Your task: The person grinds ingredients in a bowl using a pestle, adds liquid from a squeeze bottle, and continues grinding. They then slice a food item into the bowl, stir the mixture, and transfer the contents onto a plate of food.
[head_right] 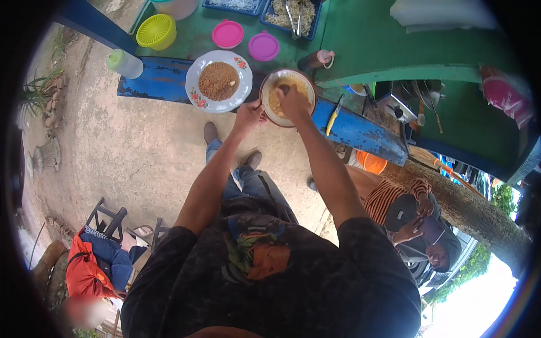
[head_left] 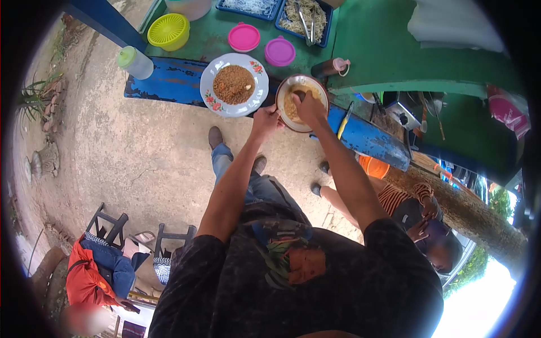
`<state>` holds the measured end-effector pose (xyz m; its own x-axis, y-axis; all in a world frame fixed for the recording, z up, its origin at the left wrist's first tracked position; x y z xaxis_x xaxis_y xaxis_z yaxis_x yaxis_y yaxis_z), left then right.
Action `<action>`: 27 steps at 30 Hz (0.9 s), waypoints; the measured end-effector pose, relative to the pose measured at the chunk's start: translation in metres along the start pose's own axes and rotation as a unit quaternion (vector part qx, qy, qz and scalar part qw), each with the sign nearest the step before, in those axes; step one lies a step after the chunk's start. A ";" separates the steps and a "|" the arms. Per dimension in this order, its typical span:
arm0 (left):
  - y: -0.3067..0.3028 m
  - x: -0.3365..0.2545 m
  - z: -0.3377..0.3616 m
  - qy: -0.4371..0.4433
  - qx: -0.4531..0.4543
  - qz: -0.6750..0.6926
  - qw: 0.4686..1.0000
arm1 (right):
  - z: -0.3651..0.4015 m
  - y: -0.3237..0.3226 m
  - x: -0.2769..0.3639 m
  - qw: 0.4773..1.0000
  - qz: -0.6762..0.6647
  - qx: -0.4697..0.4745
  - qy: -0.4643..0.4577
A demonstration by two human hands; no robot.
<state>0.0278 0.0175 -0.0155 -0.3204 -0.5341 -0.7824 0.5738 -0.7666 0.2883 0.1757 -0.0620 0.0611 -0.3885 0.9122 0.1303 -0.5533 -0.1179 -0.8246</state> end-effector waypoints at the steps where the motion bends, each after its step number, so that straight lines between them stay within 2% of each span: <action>1: 0.004 0.010 0.008 -0.003 -0.001 -0.001 1.000 | 0.001 0.004 -0.011 1.000 -0.004 0.005 -0.002; 3: -0.001 -0.005 -0.010 0.031 -0.007 -0.004 1.000 | -0.014 -0.006 -0.025 0.999 -0.008 -0.021 -0.026; 5: 0.000 0.007 -0.005 0.009 0.001 -0.011 1.000 | 0.003 0.025 -0.068 0.985 -0.157 -0.023 0.064; 6: 0.000 0.002 -0.006 0.013 -0.001 -0.011 1.000 | -0.006 0.025 -0.065 0.985 -0.157 -0.026 0.059; 8: 0.002 -0.001 -0.001 0.011 -0.007 -0.039 0.999 | -0.014 0.033 -0.068 0.979 -0.143 -0.066 0.127; 9: 0.001 -0.007 -0.004 0.014 -0.008 -0.041 0.999 | -0.015 0.024 -0.051 0.979 -0.145 -0.069 0.124; 11: 0.002 -0.004 0.004 0.006 -0.005 -0.009 1.000 | 0.011 0.003 -0.009 0.998 0.000 -0.043 0.037; 12: 0.004 -0.001 0.010 0.002 -0.001 -0.014 1.000 | 0.025 0.008 -0.017 0.998 -0.004 -0.042 0.042; 14: 0.005 -0.002 0.003 0.007 -0.028 0.015 0.999 | 0.035 0.009 -0.025 0.999 0.051 -0.006 -0.015; 16: 0.003 0.000 -0.004 -0.002 -0.027 0.004 1.000 | 0.018 0.004 -0.015 0.999 0.038 -0.029 0.015; 20: 0.005 -0.007 -0.004 0.005 -0.013 -0.004 1.000 | 0.016 0.005 -0.012 0.998 0.055 -0.027 -0.030; 24: 0.004 0.003 -0.004 -0.003 -0.018 -0.013 1.000 | 0.014 0.008 -0.027 0.998 -0.006 -0.051 0.034; 27: 0.006 -0.002 -0.001 -0.002 -0.026 -0.007 1.000 | 0.034 0.024 -0.013 0.998 0.039 -0.040 -0.035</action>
<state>0.0325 0.0145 -0.0123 -0.3319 -0.5248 -0.7839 0.6074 -0.7547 0.2481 0.1425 -0.0903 0.0578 -0.4796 0.8718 0.0995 -0.4606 -0.1536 -0.8742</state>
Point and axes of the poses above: each hand's wrist, its own z-axis away from the middle knuckle, its own y-axis out of the palm, x = y × z, the point moved 1 cm from there along -z, towards the middle knuckle, and after that the axes turned 4 degrees about -y, right-handed, at the moved point
